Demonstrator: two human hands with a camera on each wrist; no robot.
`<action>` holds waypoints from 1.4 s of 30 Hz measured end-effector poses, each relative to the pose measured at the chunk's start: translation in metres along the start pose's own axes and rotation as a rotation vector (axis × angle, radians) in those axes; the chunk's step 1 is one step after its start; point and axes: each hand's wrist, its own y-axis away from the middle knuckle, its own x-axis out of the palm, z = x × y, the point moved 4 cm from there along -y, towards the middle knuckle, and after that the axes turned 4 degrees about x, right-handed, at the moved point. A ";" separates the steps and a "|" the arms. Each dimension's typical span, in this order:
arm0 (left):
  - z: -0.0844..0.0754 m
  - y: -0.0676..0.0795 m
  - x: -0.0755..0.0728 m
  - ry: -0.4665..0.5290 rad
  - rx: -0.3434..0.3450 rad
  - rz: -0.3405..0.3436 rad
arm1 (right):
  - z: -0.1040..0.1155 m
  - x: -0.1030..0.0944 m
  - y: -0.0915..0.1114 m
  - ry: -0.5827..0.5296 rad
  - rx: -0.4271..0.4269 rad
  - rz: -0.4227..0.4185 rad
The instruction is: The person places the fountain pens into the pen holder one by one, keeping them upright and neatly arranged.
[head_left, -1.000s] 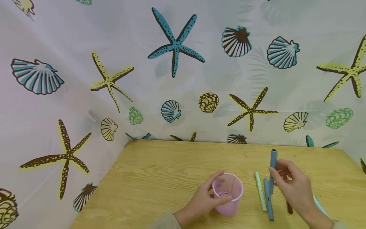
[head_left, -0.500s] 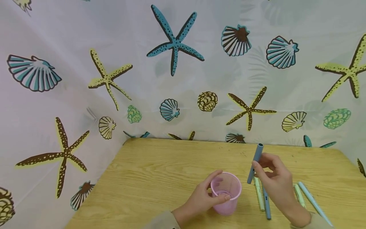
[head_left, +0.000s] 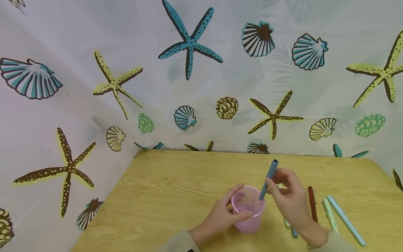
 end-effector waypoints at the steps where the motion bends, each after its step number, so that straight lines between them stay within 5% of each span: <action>1: 0.000 -0.001 0.000 0.000 0.008 0.001 | -0.001 0.001 0.000 0.004 0.009 0.008; 8: -0.002 -0.003 0.000 0.010 0.014 0.007 | -0.008 0.005 0.006 0.092 0.002 0.030; 15: -0.003 -0.003 0.000 0.002 0.023 0.011 | 0.012 0.007 0.005 0.218 0.012 0.041; 24: 0.000 -0.003 0.002 0.037 0.015 0.034 | -0.029 0.010 0.021 0.283 0.004 0.095; 42: 0.001 -0.001 0.001 0.044 -0.009 0.021 | -0.037 0.009 0.029 0.328 0.039 0.128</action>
